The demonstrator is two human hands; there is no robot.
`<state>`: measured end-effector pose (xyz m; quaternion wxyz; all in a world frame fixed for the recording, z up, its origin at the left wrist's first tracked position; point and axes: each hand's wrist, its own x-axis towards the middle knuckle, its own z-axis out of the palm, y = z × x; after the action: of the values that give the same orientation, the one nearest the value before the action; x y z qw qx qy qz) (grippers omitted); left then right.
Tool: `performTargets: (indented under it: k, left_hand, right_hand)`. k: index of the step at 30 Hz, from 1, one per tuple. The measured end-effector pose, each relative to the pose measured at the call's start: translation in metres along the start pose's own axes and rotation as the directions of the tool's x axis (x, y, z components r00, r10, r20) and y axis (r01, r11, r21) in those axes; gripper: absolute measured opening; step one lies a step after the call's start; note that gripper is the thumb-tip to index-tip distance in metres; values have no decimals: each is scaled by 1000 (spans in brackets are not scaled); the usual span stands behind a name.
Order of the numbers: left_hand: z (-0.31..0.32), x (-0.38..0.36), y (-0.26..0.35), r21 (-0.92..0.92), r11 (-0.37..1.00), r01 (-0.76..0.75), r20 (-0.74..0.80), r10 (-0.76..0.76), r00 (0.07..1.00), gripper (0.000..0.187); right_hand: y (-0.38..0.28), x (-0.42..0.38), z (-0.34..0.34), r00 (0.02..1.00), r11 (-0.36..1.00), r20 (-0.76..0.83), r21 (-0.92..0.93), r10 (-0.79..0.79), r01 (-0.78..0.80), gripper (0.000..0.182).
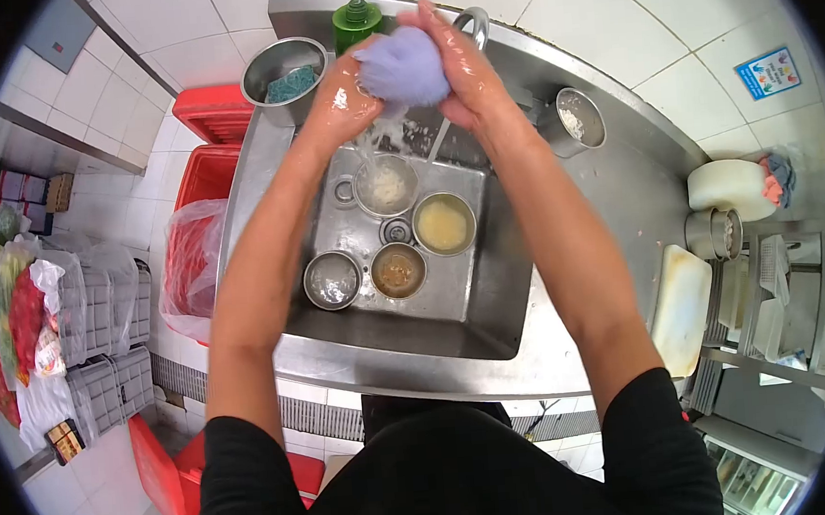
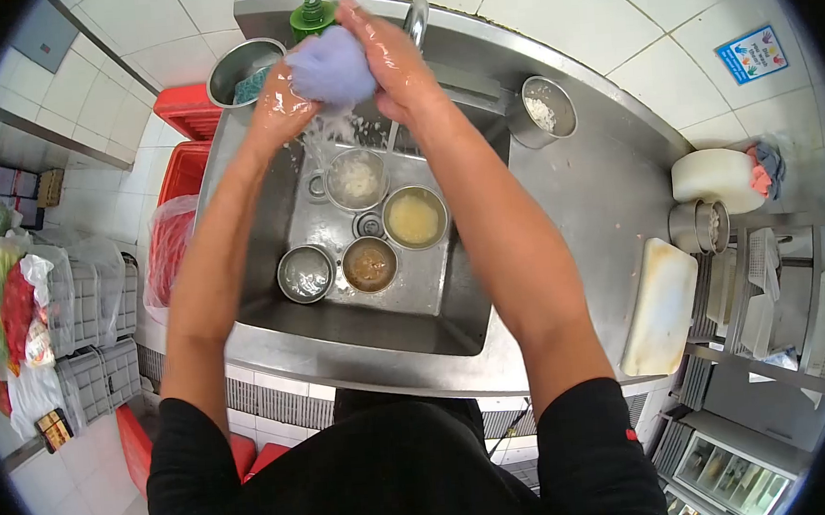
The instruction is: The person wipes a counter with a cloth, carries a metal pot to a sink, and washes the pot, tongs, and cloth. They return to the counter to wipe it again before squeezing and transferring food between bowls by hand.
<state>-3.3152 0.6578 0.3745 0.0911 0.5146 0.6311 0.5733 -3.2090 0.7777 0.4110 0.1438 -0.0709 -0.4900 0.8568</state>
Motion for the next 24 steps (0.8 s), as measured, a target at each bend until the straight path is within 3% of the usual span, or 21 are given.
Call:
performTargets:
  k: [1,2,3,5,6,7,8,9,10,12,13,14,15,17,19,21,23,24]
  left_hand:
    - [-5,8,6,344,889,-302,46,306,951,49]
    - [-6,12,3,429,872,-236,75,226,971,49]
    - [-11,14,5,429,872,-237,74,227,971,49]
    - [-23,19,10,624,677,-390,362,192,912,40]
    - [-23,22,13,623,676,-392,365,192,911,40]
    - [-22,25,15,712,588,-383,434,59,899,36]
    - [-21,26,14,784,488,-384,480,-84,873,32]
    - [-20,25,9,782,489,-386,482,-84,872,32]
    - [-19,22,5,775,492,-396,475,-42,879,27]
    - [-15,19,-4,766,498,-406,469,-1,883,22]
    - [-12,17,-2,807,516,-287,403,-126,906,21]
    - [-9,15,-1,839,519,-164,334,-253,908,20]
    - [-9,14,-1,837,523,-163,336,-256,906,20]
    - [-9,11,-5,809,588,27,247,-381,891,22]
    - [-10,4,-13,762,640,94,222,-395,892,24]
    - [-9,0,-22,709,687,158,196,-408,892,25]
    - [-10,-7,-18,576,750,326,147,-488,861,26]
    - [-10,-11,-17,575,749,330,146,-490,859,26]
  right_hand:
    - [-3,-2,-2,978,979,-42,24,203,-202,38]
    - [-3,-9,-8,917,919,70,19,392,-394,48]
    - [-3,-7,-9,918,919,70,19,391,-393,48]
    - [-2,-2,-9,827,777,87,-409,555,-479,44]
    - [5,-4,-8,887,815,85,-442,454,-375,44]
    - [10,0,-9,887,815,84,-441,453,-375,44]
    - [15,5,-13,890,679,19,-653,456,-334,45]
    - [20,11,-16,896,493,-43,-823,442,-283,46]
    - [23,17,-14,896,493,-44,-823,441,-283,46]
    - [31,25,-11,926,-92,-224,-974,304,-205,44]
    - [32,25,-8,925,-93,-226,-974,304,-208,44]
    - [33,25,-6,968,-184,-178,-972,179,-144,39]
    - [34,24,-4,992,-281,-112,-955,60,-91,34]
    - [36,27,-3,997,-276,-70,-960,38,-57,30]
    - [39,26,-4,999,-272,-30,-962,11,-26,26]
    - [43,26,-4,993,-333,112,-939,-41,92,24]
    - [45,26,-4,989,-371,141,-922,-47,114,24]
    - [47,25,-4,984,-409,170,-903,-53,134,25]
